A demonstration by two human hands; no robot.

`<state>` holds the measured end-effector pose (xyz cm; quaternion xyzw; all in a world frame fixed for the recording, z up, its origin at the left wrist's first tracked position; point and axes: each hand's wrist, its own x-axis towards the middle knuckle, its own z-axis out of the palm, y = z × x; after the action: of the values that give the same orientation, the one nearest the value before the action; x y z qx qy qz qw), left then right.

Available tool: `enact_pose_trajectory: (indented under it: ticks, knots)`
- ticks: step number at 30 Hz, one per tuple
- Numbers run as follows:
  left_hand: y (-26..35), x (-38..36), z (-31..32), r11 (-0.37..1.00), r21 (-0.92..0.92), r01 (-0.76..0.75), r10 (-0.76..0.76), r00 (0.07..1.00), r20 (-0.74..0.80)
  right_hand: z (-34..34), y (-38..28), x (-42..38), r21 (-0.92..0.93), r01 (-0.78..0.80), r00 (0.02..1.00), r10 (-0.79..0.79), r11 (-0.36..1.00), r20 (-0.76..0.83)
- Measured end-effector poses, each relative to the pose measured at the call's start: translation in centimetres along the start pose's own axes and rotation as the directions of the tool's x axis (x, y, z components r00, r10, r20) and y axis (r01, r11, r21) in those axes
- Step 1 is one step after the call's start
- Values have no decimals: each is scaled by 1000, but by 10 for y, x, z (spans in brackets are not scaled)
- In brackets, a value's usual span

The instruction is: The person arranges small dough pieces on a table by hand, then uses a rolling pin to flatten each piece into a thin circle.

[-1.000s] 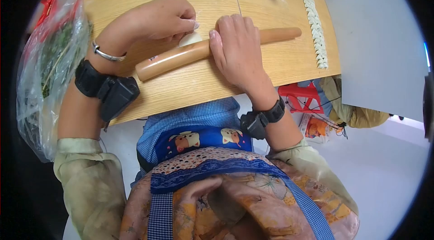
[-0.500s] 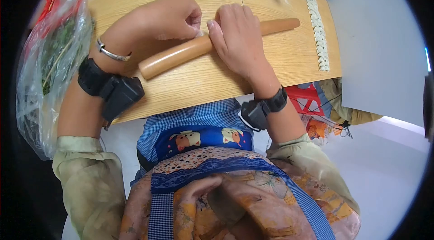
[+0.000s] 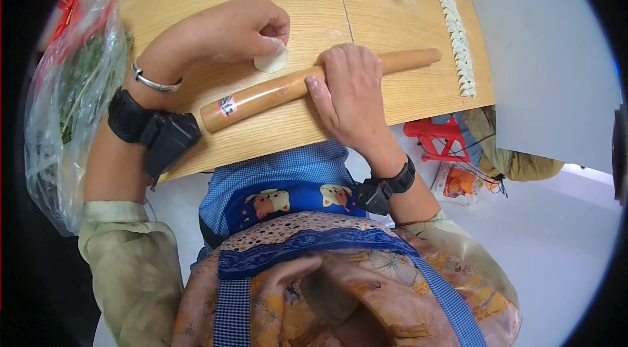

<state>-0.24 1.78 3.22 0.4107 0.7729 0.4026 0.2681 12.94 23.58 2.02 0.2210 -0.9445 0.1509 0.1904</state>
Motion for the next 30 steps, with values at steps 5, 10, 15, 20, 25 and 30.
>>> enact_pose_trajectory:
  ticks: [5, 10, 15, 20, 25, 30]
  knots:
    - [10, -1, -3, 991, 103, 87, -74, 989, -127, 4, 7, 20, -38, 18, 999, -16, 999, 41]
    - [-1, 1, -4, 991, 132, 29, -10, 989, -145, 25, 24, 56, -109, 58, 998, -58, 992, 1]
    - [-12, 2, -1, 955, 272, -117, 185, 952, -242, 34, 34, 79, -104, 75, 997, -71, 992, 44]
    - [0, -1, 1, 994, 105, -2, 19, 988, -153, 18, 24, 54, -72, 79, 996, -76, 994, 50]
    - [11, 0, 2, 983, 151, 100, -87, 992, -93, -3, 4, 12, -21, 13, 996, -11, 1000, 84]
    - [-1, 4, 5, 999, 5, 54, -52, 982, -179, -3, -2, -4, -57, 6, 999, -4, 998, 42]
